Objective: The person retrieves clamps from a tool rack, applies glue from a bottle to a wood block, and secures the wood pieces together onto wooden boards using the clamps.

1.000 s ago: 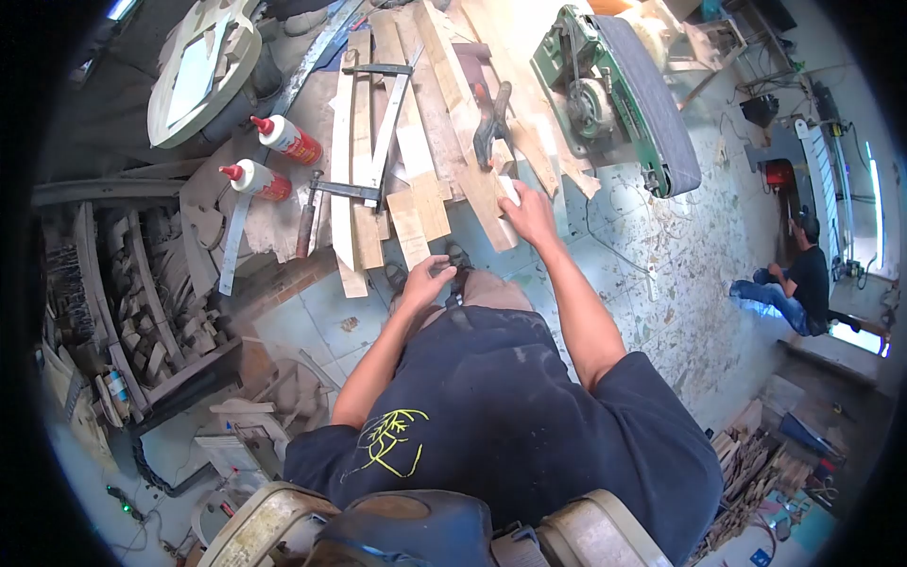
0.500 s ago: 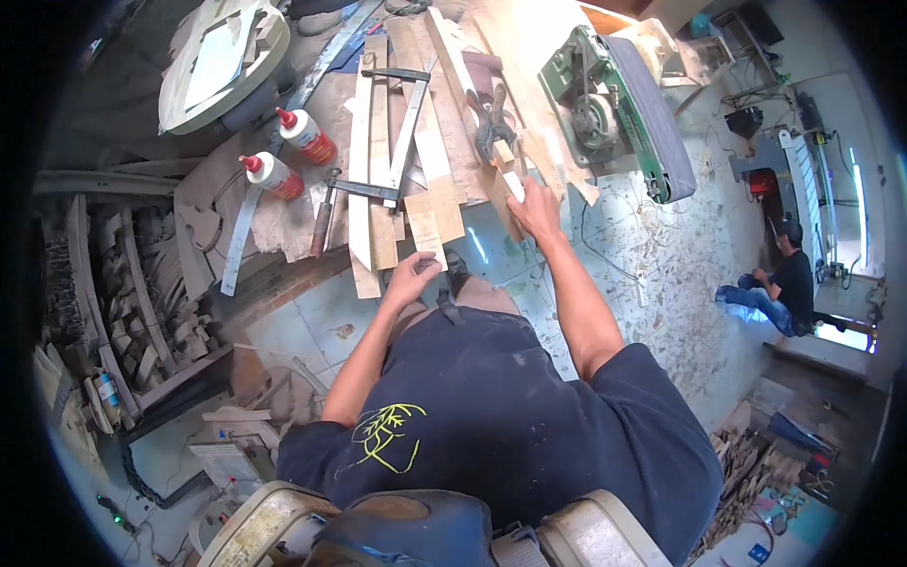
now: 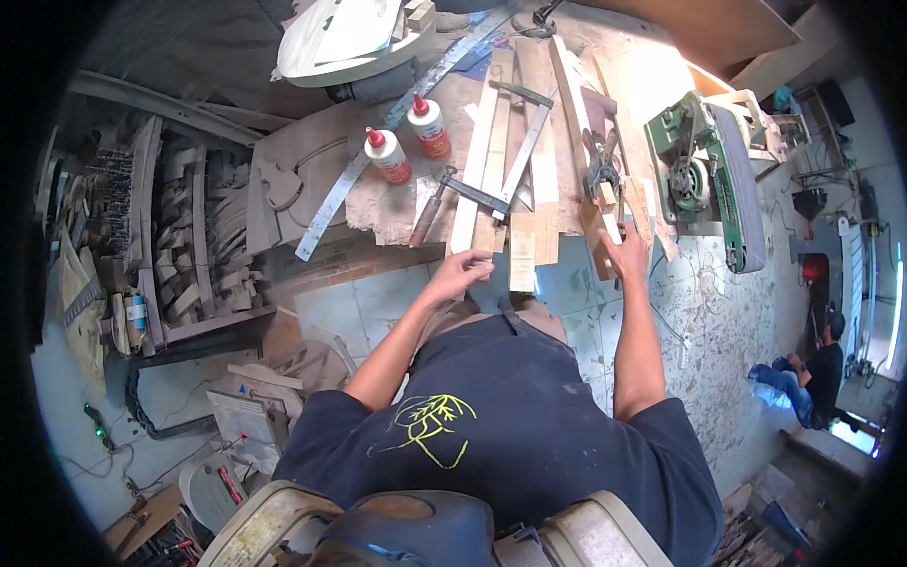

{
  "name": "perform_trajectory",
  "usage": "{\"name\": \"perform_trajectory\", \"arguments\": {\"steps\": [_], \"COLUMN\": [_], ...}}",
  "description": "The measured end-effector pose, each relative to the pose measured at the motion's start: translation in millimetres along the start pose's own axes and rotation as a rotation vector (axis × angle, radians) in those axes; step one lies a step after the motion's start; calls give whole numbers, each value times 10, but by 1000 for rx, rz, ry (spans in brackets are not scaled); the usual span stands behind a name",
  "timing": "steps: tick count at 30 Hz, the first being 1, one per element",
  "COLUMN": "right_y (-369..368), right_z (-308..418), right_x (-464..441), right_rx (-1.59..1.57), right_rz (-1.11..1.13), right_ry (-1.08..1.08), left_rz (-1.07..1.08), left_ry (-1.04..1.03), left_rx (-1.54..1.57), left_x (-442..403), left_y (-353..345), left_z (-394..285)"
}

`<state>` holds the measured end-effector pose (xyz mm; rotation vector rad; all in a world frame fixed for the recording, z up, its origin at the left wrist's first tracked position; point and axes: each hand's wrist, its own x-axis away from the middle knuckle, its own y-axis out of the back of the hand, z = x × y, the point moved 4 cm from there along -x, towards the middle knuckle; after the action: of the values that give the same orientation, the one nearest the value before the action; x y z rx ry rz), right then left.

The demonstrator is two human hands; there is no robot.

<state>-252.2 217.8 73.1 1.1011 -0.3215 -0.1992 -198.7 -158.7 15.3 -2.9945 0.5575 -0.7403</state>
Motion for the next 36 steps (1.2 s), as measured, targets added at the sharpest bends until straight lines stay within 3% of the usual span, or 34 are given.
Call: {"name": "perform_trajectory", "arguments": {"steps": [2, 3, 6, 9, 12, 15, 22, 25, 27, 31, 36], "right_y": [125, 161, 154, 293, 198, 119, -183, -505, -764, -1050, -989], "right_z": [114, 132, -18, 107, 202, 622, 1587, 1791, 1896, 1960, 1960], "right_x": [94, 130, 154, 308, 435, 698, 726, 418, 214, 157, 175], "right_rx": [-15, -24, -107, -169, -187, -188, -130, -276, -309, -335, -381], "right_rz": [-63, -101, -261, -395, -449, -318, 12, 38, 175, 303, -89], "right_ry": [-61, -100, -76, -24, 102, 297, 670, 703, 610, 397, 628], "left_rz": [-14, -48, -601, -780, -521, -421, -358, -257, -229, -150, 13], "left_ry": [14, -45, -204, -243, -58, 14, -255, -249, -305, -156, -96], "left_rx": [-6, 140, -219, -634, -636, -672, -807, -808, -821, -368, 2], "left_x": [158, 182, 186, 41, -411, -585, -176, -162, -113, -126, 44], "left_y": [187, 307, 800, 1063, 1092, 1073, 586, 424, 315, 289, 208], "left_z": [-177, -144, -247, -445, -303, -311, -1474, -1811, -1970, -1913, -2087]}}
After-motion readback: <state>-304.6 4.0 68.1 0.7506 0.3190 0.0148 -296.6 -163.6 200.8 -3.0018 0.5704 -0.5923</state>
